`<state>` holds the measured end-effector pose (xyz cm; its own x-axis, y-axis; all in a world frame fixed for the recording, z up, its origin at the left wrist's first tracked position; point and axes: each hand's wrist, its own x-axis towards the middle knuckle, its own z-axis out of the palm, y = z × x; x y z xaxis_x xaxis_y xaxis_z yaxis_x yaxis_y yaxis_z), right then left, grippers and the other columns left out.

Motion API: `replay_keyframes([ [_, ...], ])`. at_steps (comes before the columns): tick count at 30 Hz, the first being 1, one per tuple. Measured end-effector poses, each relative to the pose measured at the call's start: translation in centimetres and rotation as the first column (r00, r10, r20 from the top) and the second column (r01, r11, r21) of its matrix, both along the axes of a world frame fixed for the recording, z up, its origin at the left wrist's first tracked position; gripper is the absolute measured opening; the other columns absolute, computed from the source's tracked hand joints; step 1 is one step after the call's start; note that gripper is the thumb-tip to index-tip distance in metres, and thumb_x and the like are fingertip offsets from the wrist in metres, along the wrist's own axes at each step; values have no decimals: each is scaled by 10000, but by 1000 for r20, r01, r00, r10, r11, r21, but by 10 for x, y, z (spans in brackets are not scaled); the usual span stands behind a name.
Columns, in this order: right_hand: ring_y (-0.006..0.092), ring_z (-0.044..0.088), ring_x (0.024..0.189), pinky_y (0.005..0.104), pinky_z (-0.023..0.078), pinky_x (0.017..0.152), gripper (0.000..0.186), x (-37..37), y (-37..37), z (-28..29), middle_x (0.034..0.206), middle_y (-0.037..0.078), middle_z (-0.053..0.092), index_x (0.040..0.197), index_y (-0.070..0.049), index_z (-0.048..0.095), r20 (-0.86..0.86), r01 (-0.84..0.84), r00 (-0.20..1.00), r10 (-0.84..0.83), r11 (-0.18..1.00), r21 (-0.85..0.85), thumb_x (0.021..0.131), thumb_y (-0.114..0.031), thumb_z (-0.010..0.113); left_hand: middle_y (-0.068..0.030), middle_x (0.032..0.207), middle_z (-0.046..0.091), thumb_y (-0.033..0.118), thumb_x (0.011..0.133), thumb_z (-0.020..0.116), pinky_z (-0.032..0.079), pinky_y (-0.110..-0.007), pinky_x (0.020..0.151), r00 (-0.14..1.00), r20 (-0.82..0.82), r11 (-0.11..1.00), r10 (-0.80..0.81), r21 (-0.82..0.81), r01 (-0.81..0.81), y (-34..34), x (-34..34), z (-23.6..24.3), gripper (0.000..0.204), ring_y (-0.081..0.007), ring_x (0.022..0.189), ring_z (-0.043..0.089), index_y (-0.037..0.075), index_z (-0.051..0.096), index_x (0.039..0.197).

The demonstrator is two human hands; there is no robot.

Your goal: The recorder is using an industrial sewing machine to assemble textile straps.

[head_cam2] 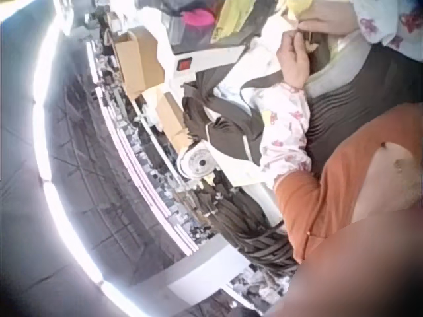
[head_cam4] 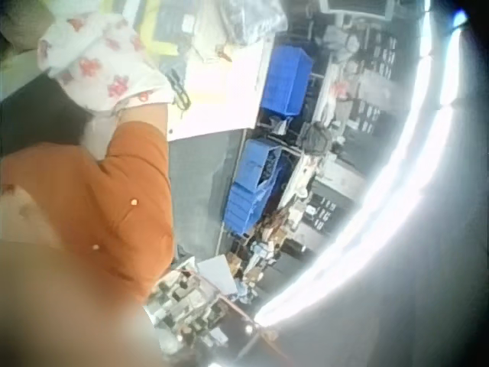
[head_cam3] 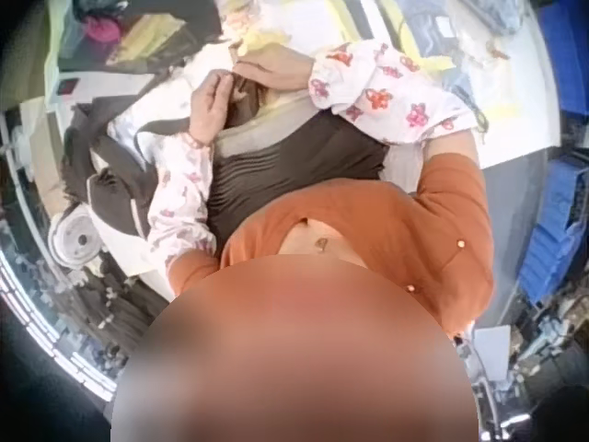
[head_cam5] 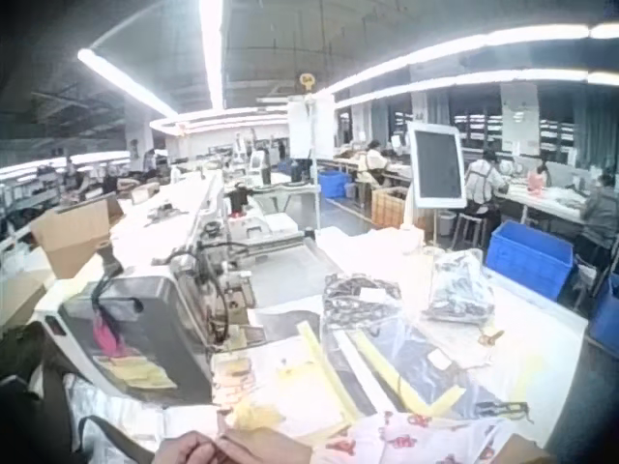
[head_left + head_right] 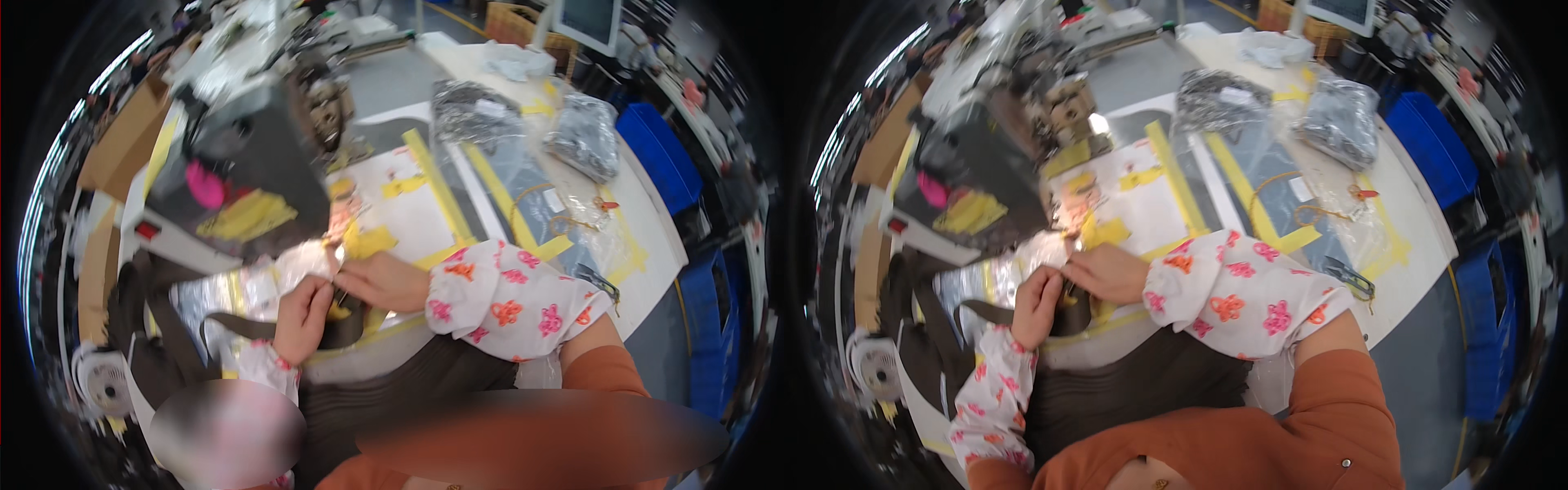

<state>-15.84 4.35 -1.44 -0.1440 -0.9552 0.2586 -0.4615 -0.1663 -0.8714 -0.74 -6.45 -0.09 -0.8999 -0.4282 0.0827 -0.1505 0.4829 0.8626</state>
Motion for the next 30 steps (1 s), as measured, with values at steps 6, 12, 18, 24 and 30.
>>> replay_keyframes([
  [6, 319, 561, 544, 365, 424, 509, 209, 3, 2, 9, 608, 186, 535, 781, 24, 507, -10, 1, 1000, -1, 1000, 22, 875, -155, 454, -103, 638, 531, 97, 853, 514, 402, -271, 523, 990, -137, 999, -37, 6, 38, -2, 1, -4, 110, -151, 545, 486, -11, 533, 864],
  [12, 201, 442, 489, 318, 377, 488, 197, -2, 1, 9, 574, 144, 482, 779, 7, 507, 4, -13, 1000, 12, 992, 127, 873, -165, 494, -81, 659, 507, 111, 862, 499, 392, -260, 547, 986, -153, 996, -69, 52, 77, -5, 0, -8, 114, -142, 580, 455, -1, 522, 854],
  [18, 159, 484, 531, 298, 402, 518, 232, 4, 3, 16, 585, 111, 521, 796, 29, 546, -95, 93, 992, -78, 981, 169, 881, -178, 484, -124, 626, 516, 137, 851, 527, 399, -298, 527, 973, -219, 997, -69, 27, 76, -2, 0, -2, 138, -200, 535, 483, 6, 517, 809],
  [24, 80, 431, 542, 263, 379, 494, 267, 1, 5, 15, 568, 44, 480, 775, 23, 539, 126, -24, 992, 2, 984, 178, 889, -212, 485, -48, 650, 504, 136, 877, 499, 391, -241, 563, 986, -157, 990, -62, 115, 80, 6, 2, -2, 146, -82, 603, 438, -2, 520, 833],
  [30, 65, 395, 557, 240, 360, 502, 251, -2, 5, 15, 583, 2, 452, 763, 7, 521, 207, -95, 977, 51, 973, 210, 890, -207, 486, -63, 611, 488, 127, 865, 517, 378, -253, 524, 970, -237, 987, -52, 138, 87, 3, 2, -7, 168, -81, 566, 422, -3, 480, 766],
])
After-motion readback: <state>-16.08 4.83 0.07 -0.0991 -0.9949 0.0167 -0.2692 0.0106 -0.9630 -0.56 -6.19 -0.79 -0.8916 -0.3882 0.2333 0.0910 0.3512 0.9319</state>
